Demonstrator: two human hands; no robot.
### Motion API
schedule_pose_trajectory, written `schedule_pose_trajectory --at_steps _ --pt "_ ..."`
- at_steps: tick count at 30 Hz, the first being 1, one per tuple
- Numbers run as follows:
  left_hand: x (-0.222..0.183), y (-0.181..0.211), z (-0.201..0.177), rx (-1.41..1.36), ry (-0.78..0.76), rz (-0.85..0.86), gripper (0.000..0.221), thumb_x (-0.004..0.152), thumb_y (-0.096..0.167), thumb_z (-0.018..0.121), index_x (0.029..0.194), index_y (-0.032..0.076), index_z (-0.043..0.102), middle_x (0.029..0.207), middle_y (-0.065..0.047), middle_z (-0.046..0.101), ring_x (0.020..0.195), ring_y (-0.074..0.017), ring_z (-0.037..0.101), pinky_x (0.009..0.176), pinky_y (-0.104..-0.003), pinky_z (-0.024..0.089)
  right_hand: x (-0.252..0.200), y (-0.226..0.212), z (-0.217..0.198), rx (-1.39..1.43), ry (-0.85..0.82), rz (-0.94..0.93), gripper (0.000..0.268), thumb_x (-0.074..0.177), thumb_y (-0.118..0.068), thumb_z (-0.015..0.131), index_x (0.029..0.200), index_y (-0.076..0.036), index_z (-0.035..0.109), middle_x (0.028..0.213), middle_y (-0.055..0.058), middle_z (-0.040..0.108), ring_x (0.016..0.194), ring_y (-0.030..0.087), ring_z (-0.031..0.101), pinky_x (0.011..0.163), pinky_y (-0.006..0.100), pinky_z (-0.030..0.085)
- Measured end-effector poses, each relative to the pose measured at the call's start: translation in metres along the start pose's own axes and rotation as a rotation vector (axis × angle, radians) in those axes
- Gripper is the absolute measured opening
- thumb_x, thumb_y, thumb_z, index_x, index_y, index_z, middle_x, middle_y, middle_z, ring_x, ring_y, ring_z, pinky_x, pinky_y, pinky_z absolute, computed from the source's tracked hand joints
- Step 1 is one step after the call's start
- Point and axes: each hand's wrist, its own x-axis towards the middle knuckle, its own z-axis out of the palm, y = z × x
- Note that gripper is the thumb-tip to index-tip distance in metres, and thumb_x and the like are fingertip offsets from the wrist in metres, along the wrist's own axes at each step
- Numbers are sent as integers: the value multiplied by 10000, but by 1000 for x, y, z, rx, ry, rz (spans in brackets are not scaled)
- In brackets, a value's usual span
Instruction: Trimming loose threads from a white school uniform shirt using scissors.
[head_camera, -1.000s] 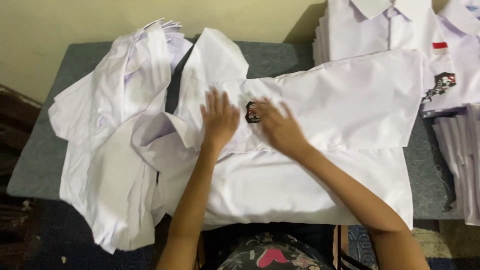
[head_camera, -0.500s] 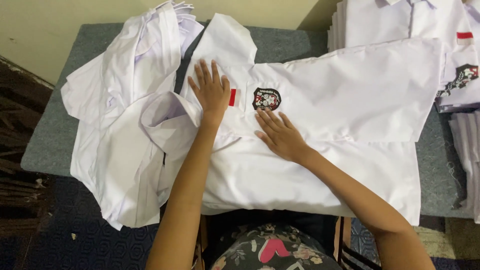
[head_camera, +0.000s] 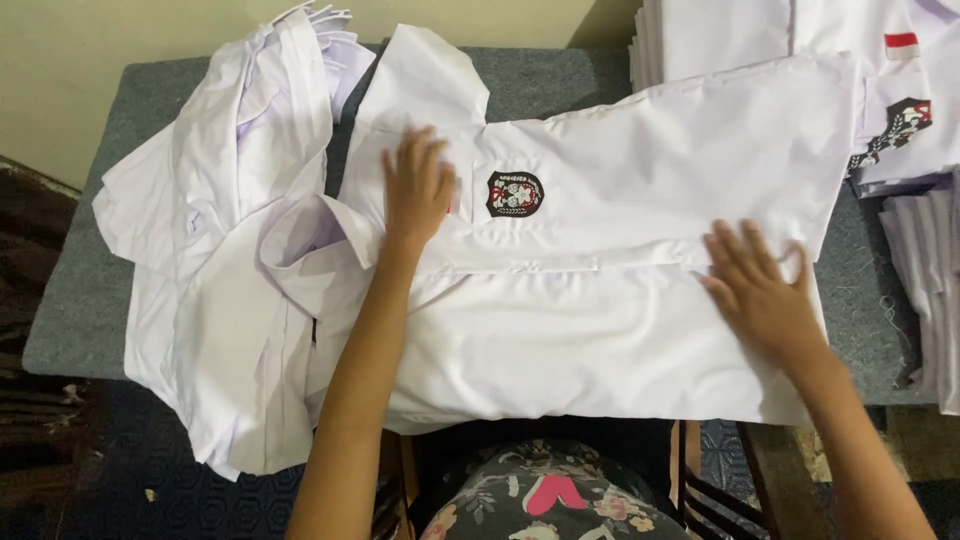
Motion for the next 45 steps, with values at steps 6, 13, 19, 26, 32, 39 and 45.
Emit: schedule_pose_trajectory --at_steps 6,13,19,26,32,39,45 --pt "9 35 -8 -38 11 39 425 816 475 842 821 148 570 997 -21 562 1071 -283 547 964 -443 416 -41 71 47 -119 435 56 554 1127 -371 352 1567 -81 523 1720 187 385 1526 438 341 1108 650 159" --pt "11 38 2 171 20 81 239 982 269 639 808 114 583 945 -53 477 866 -264 459 816 -429 409 -50 61 33 -211 567 76 320 1181 -208 518 1394 -44 691 1592 187 562 1453 359 469 1099 486 207" --pt "16 3 13 192 -59 0 155 956 153 598 833 69 638 953 -82 549 830 -284 526 740 -430 431 -34 48 28 -92 576 90 411 1177 -309 450 1392 -51 688 1534 172 555 1423 330 416 1105 469 193" --pt "48 -32 -98 115 -355 -482 223 1051 238 434 988 89 586 1040 -154 579 916 -421 586 689 -607 458 -16 3 30 43 454 -53 427 999 -216 595 1425 -191 574 1441 37 573 1388 281 452 1173 495 190" --pt "45 23 -248 29 -640 -384 296 1071 375 539 991 126 677 973 -127 696 974 -415 678 794 -581 515 -9 -57 25 138 386 -163 258 1017 -299 560 1258 -242 632 1249 -34 594 1289 192 472 1102 511 191" --pt "-97 3 -263 58 -1536 -506 268 888 163 671 1141 186 756 1110 -36 793 1071 -255 746 866 -414 571 -1 -87 17 288 322 -317 239 1024 -249 550 1238 -193 640 1208 -5 605 1242 198 498 1059 516 231" --pt "-85 48 -314 8 -1504 -751 320 983 340 555 1096 162 795 1190 -83 760 1095 -293 726 890 -447 571 43 -153 -1 249 316 -517 229 1019 -288 564 1213 -184 627 1223 4 606 1230 215 539 1001 505 316"
